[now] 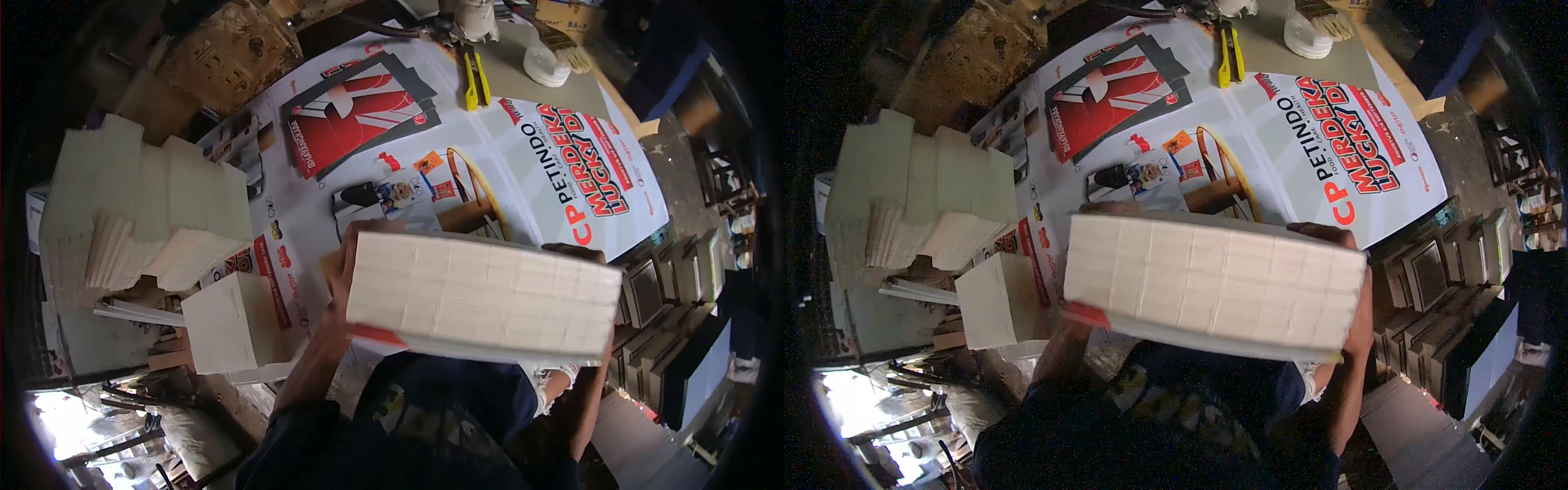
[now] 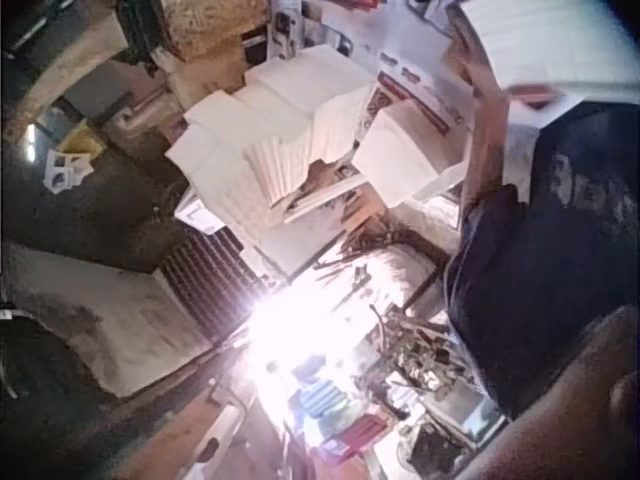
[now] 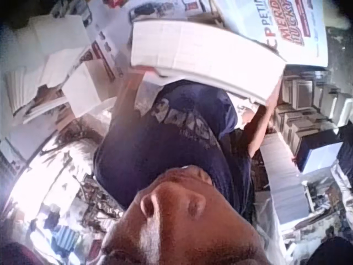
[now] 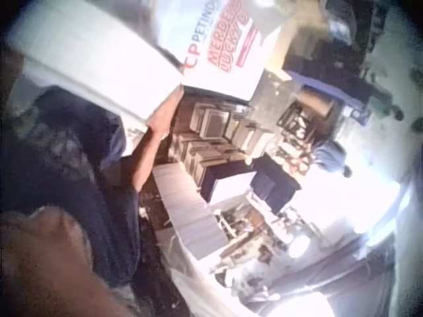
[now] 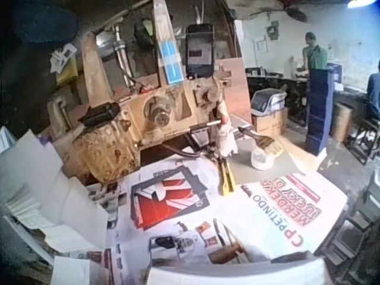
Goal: The person applies adhesive to the side of a large stack of paper sheets with a brush and then places a cover sheet on top of the stack.
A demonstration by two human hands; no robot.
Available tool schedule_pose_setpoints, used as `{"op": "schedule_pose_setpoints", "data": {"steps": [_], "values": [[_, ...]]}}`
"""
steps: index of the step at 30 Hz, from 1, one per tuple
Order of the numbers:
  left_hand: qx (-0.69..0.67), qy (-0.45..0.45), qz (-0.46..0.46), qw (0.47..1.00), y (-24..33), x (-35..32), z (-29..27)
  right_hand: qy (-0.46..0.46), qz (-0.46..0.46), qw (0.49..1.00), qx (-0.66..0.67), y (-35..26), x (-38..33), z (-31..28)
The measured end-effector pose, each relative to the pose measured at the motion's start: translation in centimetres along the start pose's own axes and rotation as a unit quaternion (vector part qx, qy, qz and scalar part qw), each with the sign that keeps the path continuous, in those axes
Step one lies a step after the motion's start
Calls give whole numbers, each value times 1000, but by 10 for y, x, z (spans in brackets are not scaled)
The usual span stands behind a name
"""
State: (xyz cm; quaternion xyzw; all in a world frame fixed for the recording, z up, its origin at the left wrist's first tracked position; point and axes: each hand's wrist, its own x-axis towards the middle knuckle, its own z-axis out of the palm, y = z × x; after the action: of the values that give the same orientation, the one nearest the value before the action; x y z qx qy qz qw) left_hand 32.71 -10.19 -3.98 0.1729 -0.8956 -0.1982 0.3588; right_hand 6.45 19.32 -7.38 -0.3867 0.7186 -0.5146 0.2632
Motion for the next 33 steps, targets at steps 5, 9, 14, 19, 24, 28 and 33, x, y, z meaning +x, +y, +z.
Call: {"op": "schedule_pose_setpoints", "data": {"steps": [5,9,14,19,24,28,33], "values": [[-82,31,-83,993,-9,1,-1,-116,-111,987,14,-107,43,0],[-164,50,-145,974,-29,-7,7,-40,-129,987,-87,-131,29,12],[-197,53,-166,965,-38,3,10,47,-151,979,-133,-203,-1,38],[-212,59,-177,959,-38,-2,8,54,-136,977,-154,-230,-14,46],[-227,61,-181,955,-38,-2,13,53,-141,971,-184,-229,-23,46],[-233,62,-189,952,-36,-3,11,56,-148,970,-184,-231,-27,44],[-243,61,-193,949,-36,-1,8,57,-161,972,-164,-230,-25,45]]}}
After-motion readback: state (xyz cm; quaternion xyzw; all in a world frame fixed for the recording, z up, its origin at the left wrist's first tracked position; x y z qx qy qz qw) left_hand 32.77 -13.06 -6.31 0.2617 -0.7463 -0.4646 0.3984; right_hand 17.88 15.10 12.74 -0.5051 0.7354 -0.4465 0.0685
